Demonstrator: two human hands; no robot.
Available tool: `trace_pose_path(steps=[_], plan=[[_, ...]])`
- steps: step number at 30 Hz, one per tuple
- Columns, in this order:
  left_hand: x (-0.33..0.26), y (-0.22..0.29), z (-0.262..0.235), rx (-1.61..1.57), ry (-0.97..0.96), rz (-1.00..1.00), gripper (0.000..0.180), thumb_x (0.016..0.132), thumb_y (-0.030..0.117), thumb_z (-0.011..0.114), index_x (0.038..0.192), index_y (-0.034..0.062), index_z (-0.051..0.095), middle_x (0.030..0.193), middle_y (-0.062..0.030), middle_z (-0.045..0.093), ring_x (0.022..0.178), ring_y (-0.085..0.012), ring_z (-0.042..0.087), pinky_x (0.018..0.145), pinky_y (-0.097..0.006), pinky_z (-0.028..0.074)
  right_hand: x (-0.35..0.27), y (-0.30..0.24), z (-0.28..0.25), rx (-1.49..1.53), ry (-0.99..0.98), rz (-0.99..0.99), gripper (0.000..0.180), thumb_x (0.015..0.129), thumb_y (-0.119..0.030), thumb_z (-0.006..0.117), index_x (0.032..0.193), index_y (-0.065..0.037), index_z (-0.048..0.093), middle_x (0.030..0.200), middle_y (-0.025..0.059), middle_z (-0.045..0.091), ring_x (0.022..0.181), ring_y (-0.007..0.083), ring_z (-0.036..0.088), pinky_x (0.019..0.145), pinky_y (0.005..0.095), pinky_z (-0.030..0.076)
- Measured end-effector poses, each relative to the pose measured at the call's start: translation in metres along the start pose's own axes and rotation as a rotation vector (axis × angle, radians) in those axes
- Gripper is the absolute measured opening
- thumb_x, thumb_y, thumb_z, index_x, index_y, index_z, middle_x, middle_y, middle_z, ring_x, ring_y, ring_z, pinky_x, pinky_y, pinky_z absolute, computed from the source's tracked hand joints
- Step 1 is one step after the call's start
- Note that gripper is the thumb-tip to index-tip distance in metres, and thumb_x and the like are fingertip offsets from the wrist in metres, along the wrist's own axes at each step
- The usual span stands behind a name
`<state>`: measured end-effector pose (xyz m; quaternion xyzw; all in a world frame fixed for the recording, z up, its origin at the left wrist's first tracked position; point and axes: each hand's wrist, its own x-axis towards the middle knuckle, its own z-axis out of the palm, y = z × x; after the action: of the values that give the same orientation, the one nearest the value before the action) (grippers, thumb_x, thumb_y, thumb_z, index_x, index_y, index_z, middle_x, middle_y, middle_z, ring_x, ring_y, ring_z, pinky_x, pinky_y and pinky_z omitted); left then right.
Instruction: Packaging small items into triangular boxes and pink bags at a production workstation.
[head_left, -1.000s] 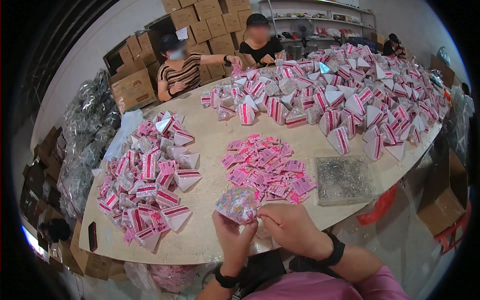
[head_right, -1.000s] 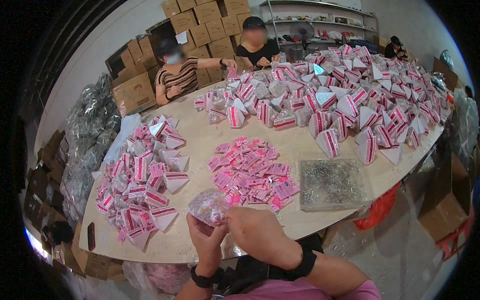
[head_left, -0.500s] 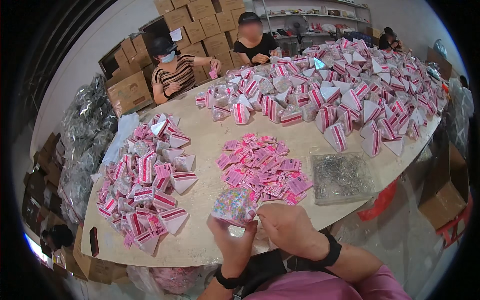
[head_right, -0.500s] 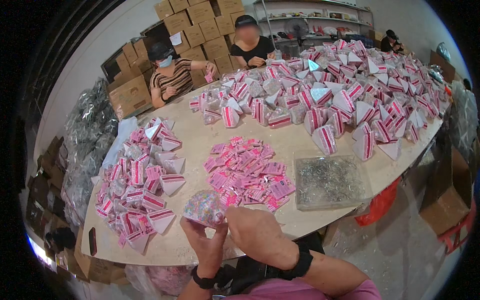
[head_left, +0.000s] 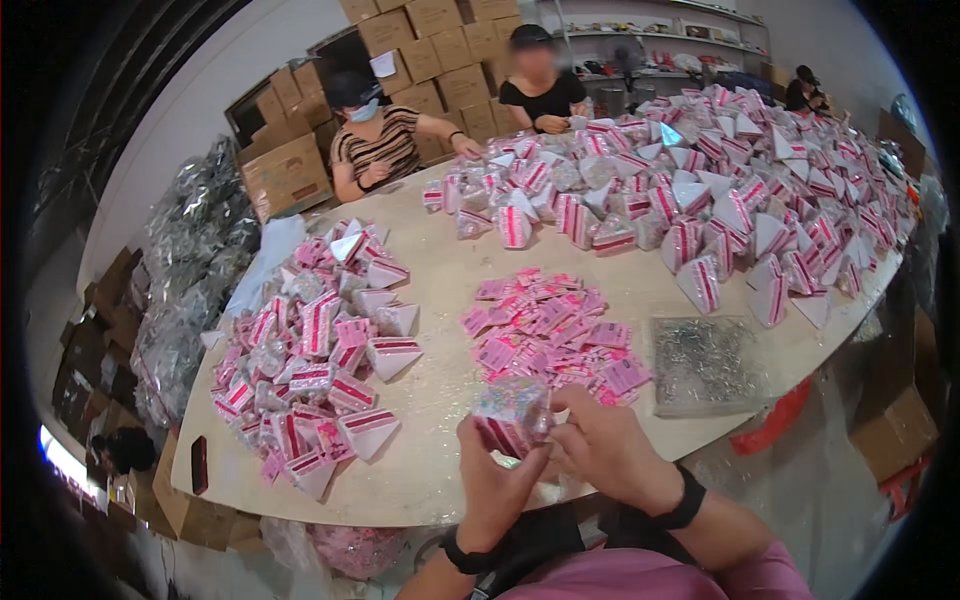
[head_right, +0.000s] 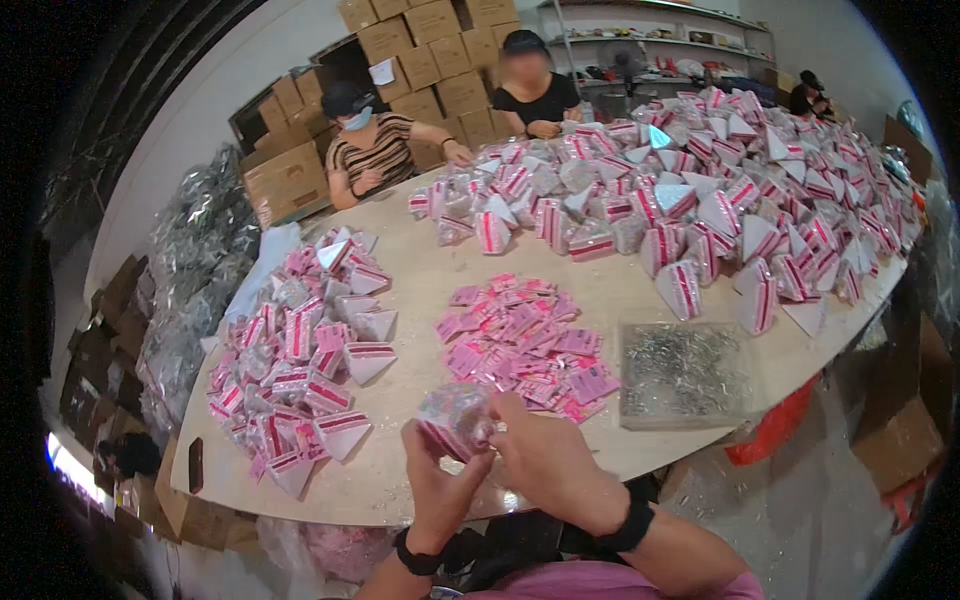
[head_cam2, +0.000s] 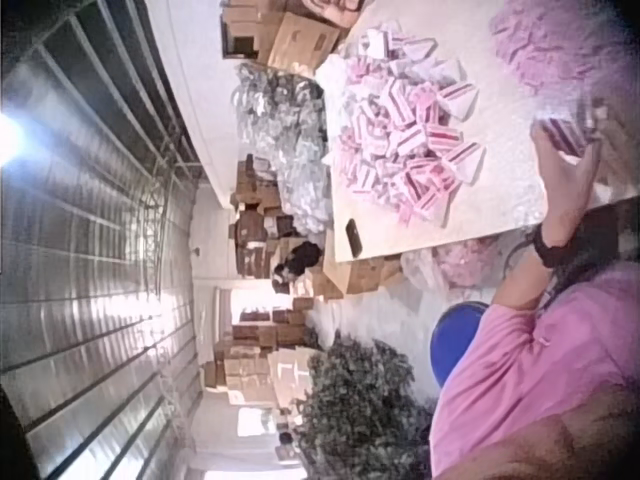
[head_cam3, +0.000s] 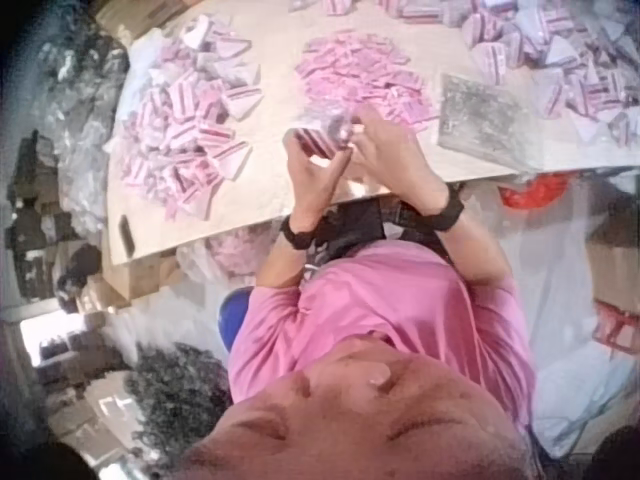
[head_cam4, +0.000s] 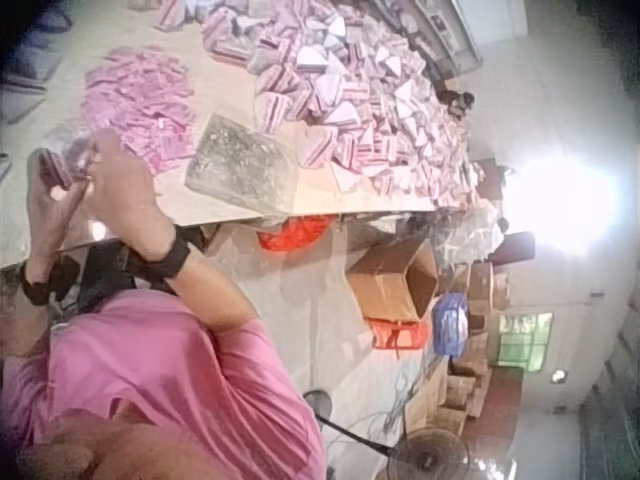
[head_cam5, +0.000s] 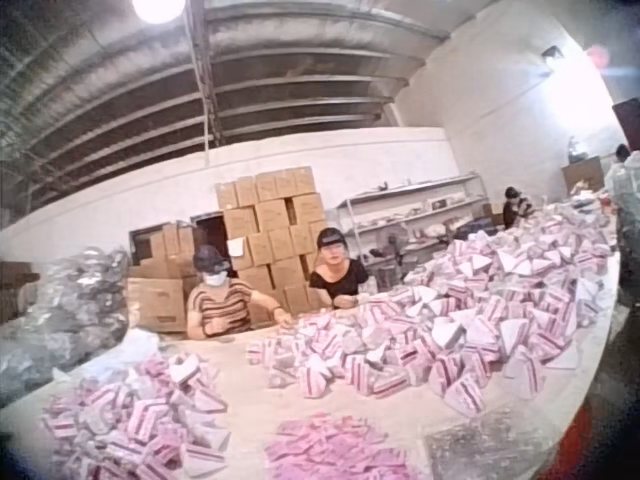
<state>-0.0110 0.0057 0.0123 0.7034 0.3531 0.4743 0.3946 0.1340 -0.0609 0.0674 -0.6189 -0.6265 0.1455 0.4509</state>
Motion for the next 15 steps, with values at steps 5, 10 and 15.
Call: trace_pose_path(steps=[5,10,15], plan=[[0.004,-0.007,-0.006,-0.225,-0.116,-0.067,0.062,0.07,0.017,0.076,0.114,-0.0029,0.039,0.099,-0.0106,0.055,0.086,-0.0151,0.056,0.075,-0.028,0.047,0.012,-0.004,-0.006,0.607,-0.206,0.388,0.04,0.079,-0.012,0.065,0.113,-0.002,0.046,0.061,0.0082,0.056,0.059,0.0138,0.057,0.054,0.029,0.046],[0.02,-0.016,-0.02,-0.316,-0.132,-0.307,0.049,0.078,0.013,0.068,0.116,-0.0001,0.041,0.103,-0.0085,0.052,0.095,-0.0176,0.056,0.084,-0.032,0.048,0.018,0.009,0.015,0.271,-0.017,0.092,0.037,0.081,-0.013,0.063,0.113,-0.001,0.047,0.081,0.012,0.06,0.078,0.018,0.06,0.066,0.0316,0.048],[0.098,-0.051,-0.128,-0.672,0.088,-0.335,0.033,0.084,0.014,0.062,0.112,0.0027,0.048,0.092,-0.0065,0.053,0.077,-0.0221,0.058,0.066,-0.035,0.054,0.011,0.017,-0.006,0.391,-0.069,0.146,0.031,0.083,-0.006,0.061,0.111,-0.002,0.051,0.097,0.0062,0.06,0.088,0.0132,0.06,0.072,0.0265,0.048]])
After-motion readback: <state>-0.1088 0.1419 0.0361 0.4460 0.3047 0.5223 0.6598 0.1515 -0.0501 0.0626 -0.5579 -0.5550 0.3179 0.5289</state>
